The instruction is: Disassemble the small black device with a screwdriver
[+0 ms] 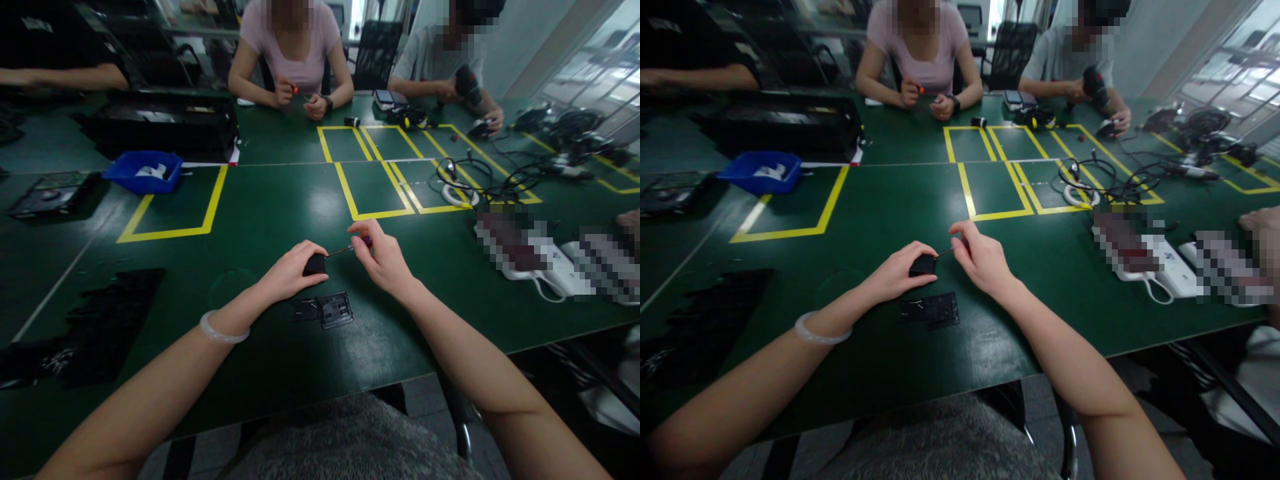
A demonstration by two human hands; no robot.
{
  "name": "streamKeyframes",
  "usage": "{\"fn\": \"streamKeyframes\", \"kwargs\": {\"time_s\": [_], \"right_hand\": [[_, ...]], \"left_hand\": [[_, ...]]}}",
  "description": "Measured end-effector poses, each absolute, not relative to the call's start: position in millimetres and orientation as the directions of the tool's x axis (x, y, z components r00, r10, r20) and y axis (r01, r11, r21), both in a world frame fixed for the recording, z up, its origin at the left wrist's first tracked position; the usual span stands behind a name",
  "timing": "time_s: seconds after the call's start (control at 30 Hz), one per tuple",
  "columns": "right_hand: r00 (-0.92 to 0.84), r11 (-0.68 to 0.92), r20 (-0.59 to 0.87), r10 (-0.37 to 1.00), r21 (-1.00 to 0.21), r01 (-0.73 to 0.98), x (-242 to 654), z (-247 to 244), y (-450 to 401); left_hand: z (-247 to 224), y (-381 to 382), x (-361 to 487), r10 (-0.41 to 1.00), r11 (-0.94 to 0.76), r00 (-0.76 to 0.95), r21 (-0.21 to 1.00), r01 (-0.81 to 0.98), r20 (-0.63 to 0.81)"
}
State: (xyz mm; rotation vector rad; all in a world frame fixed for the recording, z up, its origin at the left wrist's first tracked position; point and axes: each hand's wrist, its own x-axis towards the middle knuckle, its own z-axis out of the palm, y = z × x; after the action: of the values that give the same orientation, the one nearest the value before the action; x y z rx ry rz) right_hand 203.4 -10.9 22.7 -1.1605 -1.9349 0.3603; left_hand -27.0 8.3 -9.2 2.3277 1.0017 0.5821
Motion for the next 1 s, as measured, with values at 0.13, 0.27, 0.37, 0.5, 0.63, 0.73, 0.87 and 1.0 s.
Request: {"fn": "streamKeyframes", "kwargs": {"time_s": [0.13,0.27,0.37,0.5,0.63,0.73,0.87,1.0], "right_hand": [[-0.247,0.531,0.492,0.835,-0.602,0.596,203.8,23.7,-11.5],[-0.234,0.529,0.497,0.836,-0.616,0.584,202.7,23.8,-12.4],[-0.226,0.531,0.507,0.832,-0.61,0.588,202.5,23.9,-12.2],[-0.252,0.537,0.498,0.83,-0.59,0.602,203.4,23.9,-11.6],[-0.24,0.537,0.505,0.829,-0.598,0.595,202.9,22.7,-11.3],[-0.231,0.543,0.521,0.821,-0.592,0.595,202.6,21.9,-11.1],[-0.252,0.552,0.52,0.816,-0.574,0.605,204.0,22.0,-10.7],[-0.261,0.552,0.512,0.818,-0.574,0.605,204.2,22.4,-10.8]], "left_hand": [[-9.4,8.4,-27.4,0.756,-0.58,0.632,0.62,0.528,0.17],[-9.4,8.5,-27.4,0.754,-0.584,0.635,0.617,0.527,0.171],[-9.3,8.6,-27.3,0.755,-0.582,0.633,0.619,0.527,0.171],[-9.3,8.7,-27.3,0.755,-0.583,0.633,0.619,0.527,0.172],[-9.9,8.7,-27.5,0.755,-0.583,0.633,0.618,0.528,0.172],[-10.5,8.7,-27.6,0.755,-0.583,0.632,0.619,0.526,0.174],[-10.5,8.8,-27.9,0.75,-0.59,0.636,0.618,0.519,0.183],[-10.1,9.0,-27.9,0.75,-0.59,0.636,0.622,0.516,0.184]]}}
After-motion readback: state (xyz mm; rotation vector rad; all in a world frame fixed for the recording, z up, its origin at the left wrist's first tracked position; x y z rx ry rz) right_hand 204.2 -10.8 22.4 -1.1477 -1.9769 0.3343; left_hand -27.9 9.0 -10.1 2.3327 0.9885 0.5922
